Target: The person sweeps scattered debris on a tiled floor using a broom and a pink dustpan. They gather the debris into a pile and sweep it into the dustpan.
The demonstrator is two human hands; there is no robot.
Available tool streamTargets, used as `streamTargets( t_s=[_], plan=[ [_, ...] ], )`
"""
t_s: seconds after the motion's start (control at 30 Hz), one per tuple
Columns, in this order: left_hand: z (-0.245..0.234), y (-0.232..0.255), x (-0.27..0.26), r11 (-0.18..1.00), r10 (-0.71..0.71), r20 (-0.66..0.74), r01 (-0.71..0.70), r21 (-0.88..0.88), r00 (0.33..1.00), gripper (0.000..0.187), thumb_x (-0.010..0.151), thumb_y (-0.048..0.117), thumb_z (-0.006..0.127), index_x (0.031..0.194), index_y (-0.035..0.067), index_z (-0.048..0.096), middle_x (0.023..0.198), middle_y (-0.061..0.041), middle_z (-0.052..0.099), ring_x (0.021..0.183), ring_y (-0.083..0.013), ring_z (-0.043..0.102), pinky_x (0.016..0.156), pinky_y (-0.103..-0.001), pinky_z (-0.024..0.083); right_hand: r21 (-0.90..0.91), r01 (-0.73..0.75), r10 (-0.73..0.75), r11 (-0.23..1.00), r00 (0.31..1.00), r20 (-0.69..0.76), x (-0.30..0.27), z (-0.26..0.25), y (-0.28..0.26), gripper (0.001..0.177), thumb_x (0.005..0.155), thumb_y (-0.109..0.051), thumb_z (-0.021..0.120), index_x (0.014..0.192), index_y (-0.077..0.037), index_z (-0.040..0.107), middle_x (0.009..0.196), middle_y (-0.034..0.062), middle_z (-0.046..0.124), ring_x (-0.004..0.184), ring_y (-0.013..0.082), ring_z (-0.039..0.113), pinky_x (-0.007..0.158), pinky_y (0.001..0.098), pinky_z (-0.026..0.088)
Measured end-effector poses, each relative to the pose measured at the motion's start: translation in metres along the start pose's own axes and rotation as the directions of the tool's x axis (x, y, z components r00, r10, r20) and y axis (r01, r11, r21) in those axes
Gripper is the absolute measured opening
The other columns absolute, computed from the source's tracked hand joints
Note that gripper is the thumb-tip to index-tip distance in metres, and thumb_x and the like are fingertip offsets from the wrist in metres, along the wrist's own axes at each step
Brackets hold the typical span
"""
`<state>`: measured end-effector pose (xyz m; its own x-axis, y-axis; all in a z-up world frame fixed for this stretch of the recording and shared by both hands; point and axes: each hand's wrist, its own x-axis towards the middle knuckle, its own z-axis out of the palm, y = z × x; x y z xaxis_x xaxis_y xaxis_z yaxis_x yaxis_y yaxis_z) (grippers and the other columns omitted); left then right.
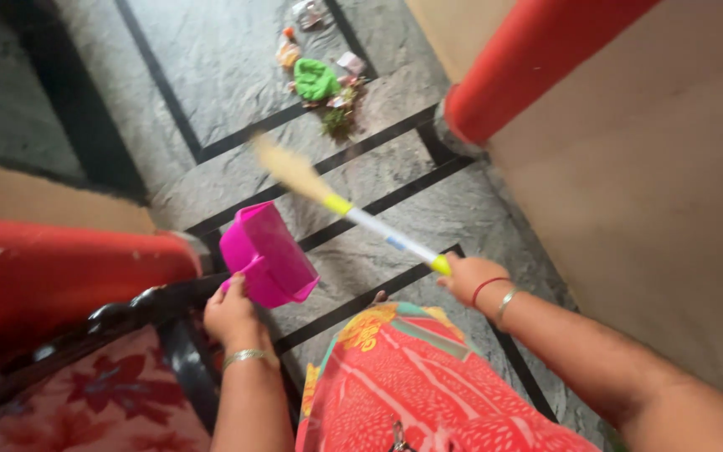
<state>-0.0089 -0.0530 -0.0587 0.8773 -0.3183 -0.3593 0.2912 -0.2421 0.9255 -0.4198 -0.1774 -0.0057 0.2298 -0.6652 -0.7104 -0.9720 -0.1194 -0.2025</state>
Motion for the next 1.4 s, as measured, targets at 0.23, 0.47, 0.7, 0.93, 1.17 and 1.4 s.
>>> streamTargets(
  t_s=[0.23, 0.47, 0.7, 0.93, 1.17, 1.4],
  plan=[
    [0.008, 0.079, -0.062, 0.978, 0.21, -0.044, -0.21, 0.003, 0.977, 0.011, 0.102, 0.009, 0.07, 0.098, -0.002, 0.069, 0.092, -0.004, 0.072, 0.077, -0.0102, 0.067, 0.07, -0.024, 0.058, -0.301, 0.483, -0.556, 0.823, 0.793, -0.249, 0.048, 0.081, -0.047, 0.026, 0.104, -0.027, 0.051, 0.122, -0.018, 0.067, 0.086, 0.0126, 0.072, 0.077, 0.0345, 0.072, 0.064, 0.0509, 0.057],
    [-0.017, 0.112, -0.073, 0.995, 0.087, -0.07, -0.083, 0.061, 0.994, 0.014, 0.099, 0.013, 0.066, 0.103, 0.0, 0.067, 0.094, -0.006, 0.073, 0.077, -0.0153, 0.073, 0.063, -0.035, 0.063, -0.071, 0.108, -0.112, 0.992, 0.992, -0.057, 0.087, 0.087, -0.079, 0.026, 0.096, -0.03, 0.059, 0.117, -0.015, 0.067, 0.098, 0.0113, 0.074, 0.09, 0.0322, 0.074, 0.071, 0.0484, 0.059],
    [-0.033, 0.076, -0.047, 0.981, 0.162, -0.084, -0.151, 0.124, 0.983, 0.016, 0.099, 0.013, 0.071, 0.107, 0.0, 0.068, 0.093, -0.005, 0.071, 0.077, -0.0129, 0.067, 0.064, -0.032, 0.06, 0.145, 0.133, -0.139, 0.981, 0.99, 0.031, 0.053, 0.072, -0.078, 0.044, 0.095, -0.043, 0.065, 0.126, -0.012, 0.057, 0.098, 0.0164, 0.075, 0.091, 0.036, 0.073, 0.078, 0.0513, 0.056],
    [-0.005, 0.138, -0.08, 0.919, 0.316, -0.267, -0.224, 0.326, 0.91, 0.014, 0.098, 0.015, 0.072, 0.099, 0.001, 0.073, 0.091, 0.001, 0.073, 0.076, -0.0066, 0.064, 0.069, -0.026, 0.056, -0.163, 0.36, -0.361, 0.919, 0.932, 0.023, 0.052, 0.056, -0.068, 0.036, 0.098, -0.036, 0.061, 0.127, -0.017, 0.059, 0.1, 0.0132, 0.073, 0.092, 0.0342, 0.073, 0.075, 0.0493, 0.059],
    [0.001, 0.166, -0.057, 0.934, 0.344, -0.331, -0.286, 0.212, 0.879, 0.014, 0.099, 0.014, 0.071, 0.097, 0.0, 0.07, 0.091, 0.0, 0.073, 0.077, -0.0069, 0.065, 0.069, -0.025, 0.058, 0.083, 0.037, -0.039, 0.996, 0.999, 0.031, 0.1, 0.055, -0.098, 0.039, 0.098, -0.041, 0.061, 0.127, -0.015, 0.059, 0.104, 0.0161, 0.074, 0.098, 0.0368, 0.072, 0.083, 0.0522, 0.056],
    [0.001, 0.165, -0.046, 0.971, 0.229, -0.302, -0.24, 0.0, 0.926, 0.015, 0.101, 0.014, 0.069, 0.096, 0.0, 0.07, 0.09, -0.002, 0.073, 0.076, -0.0087, 0.067, 0.068, -0.026, 0.059, 0.176, 0.138, -0.137, 0.975, 0.99, -0.017, 0.066, 0.041, -0.043, 0.045, 0.094, -0.045, 0.061, 0.127, -0.015, 0.055, 0.099, 0.0235, 0.072, 0.093, 0.0448, 0.069, 0.081, 0.0574, 0.053]
  ],
)
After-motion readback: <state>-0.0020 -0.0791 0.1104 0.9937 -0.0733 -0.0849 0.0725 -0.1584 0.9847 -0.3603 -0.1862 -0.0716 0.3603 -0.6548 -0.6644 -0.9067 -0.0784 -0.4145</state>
